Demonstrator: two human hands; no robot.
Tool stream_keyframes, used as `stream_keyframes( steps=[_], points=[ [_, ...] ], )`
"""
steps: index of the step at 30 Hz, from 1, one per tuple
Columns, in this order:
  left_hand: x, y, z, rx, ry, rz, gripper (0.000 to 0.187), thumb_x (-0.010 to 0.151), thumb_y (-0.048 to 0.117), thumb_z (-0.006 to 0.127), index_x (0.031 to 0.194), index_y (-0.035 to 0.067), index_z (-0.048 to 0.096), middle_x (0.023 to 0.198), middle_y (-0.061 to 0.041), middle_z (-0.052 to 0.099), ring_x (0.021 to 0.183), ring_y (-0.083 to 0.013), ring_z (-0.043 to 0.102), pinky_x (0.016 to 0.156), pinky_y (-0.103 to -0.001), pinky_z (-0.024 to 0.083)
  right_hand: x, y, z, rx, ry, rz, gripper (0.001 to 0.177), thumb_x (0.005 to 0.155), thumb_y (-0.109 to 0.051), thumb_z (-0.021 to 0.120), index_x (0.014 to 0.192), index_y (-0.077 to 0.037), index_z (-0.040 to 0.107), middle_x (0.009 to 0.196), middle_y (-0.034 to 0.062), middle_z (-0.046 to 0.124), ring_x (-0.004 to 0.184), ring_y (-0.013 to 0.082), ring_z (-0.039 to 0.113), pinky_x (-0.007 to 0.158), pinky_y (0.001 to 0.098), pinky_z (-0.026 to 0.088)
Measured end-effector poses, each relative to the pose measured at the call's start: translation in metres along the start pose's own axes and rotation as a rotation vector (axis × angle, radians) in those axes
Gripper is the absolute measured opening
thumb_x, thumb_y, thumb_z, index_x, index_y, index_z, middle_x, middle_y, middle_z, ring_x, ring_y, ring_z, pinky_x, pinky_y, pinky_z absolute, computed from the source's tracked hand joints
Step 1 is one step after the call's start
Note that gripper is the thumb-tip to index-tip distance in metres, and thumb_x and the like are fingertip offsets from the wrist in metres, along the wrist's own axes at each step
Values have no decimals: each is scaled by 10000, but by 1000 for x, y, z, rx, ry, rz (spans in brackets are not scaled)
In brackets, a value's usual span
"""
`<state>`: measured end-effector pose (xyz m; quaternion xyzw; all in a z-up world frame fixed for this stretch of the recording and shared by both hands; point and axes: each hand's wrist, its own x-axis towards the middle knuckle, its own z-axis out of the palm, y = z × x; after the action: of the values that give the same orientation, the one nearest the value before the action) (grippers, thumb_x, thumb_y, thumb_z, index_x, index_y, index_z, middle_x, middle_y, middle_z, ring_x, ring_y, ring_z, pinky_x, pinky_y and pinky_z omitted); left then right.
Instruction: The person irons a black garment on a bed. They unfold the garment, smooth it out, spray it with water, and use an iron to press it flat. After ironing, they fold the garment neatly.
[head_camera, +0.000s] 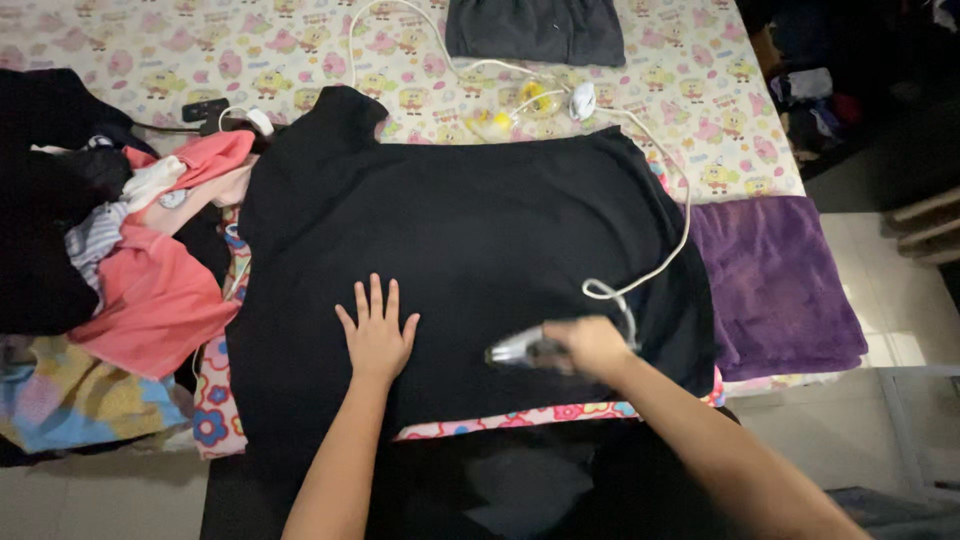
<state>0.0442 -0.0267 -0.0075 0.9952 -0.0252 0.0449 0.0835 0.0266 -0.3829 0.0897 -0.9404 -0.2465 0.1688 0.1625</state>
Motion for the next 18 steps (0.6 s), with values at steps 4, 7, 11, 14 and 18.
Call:
stream_keyframes(
  steps=[4,7,11,14,18],
  points=[
    [-6,6,5,-5,1,-21,720,969,532,498,1562,144,371,1648,-165,274,1518,-406,235,1133,-737,193,51,17,-18,-168,286,238,428,788,-549,779,946,-167,668,756,120,725,734,361,722,651,491,561],
    [-10,17,6,-35,36,-8,704,992,512,488,1576,138,366,1661,-159,275,1532,-397,241,1147,-728,202,68,7,-23,-107,234,257,417,754,-528,797,991,-198,703,829,135,736,813,370,725,707,500,565],
    [-16,37,2,-110,65,29,692,996,478,492,1570,114,366,1660,-167,276,1522,-395,240,1147,-715,207,53,-24,-12,-34,-1,17,396,775,-463,769,1064,-200,706,888,117,751,865,346,729,772,496,561],
    [-17,52,0,-75,59,42,685,1003,434,499,1571,77,361,1660,-173,271,1534,-396,228,1148,-709,203,24,-36,11,-83,-162,-41,440,856,-499,733,1126,-162,647,868,147,737,859,357,724,756,495,566],
    [-21,91,1,-136,35,167,730,971,450,525,1564,64,348,1669,-165,260,1539,-396,217,1168,-681,199,6,28,10,-186,-19,113,350,888,-448,693,1114,-184,651,859,140,743,823,363,733,725,504,570]
  ],
)
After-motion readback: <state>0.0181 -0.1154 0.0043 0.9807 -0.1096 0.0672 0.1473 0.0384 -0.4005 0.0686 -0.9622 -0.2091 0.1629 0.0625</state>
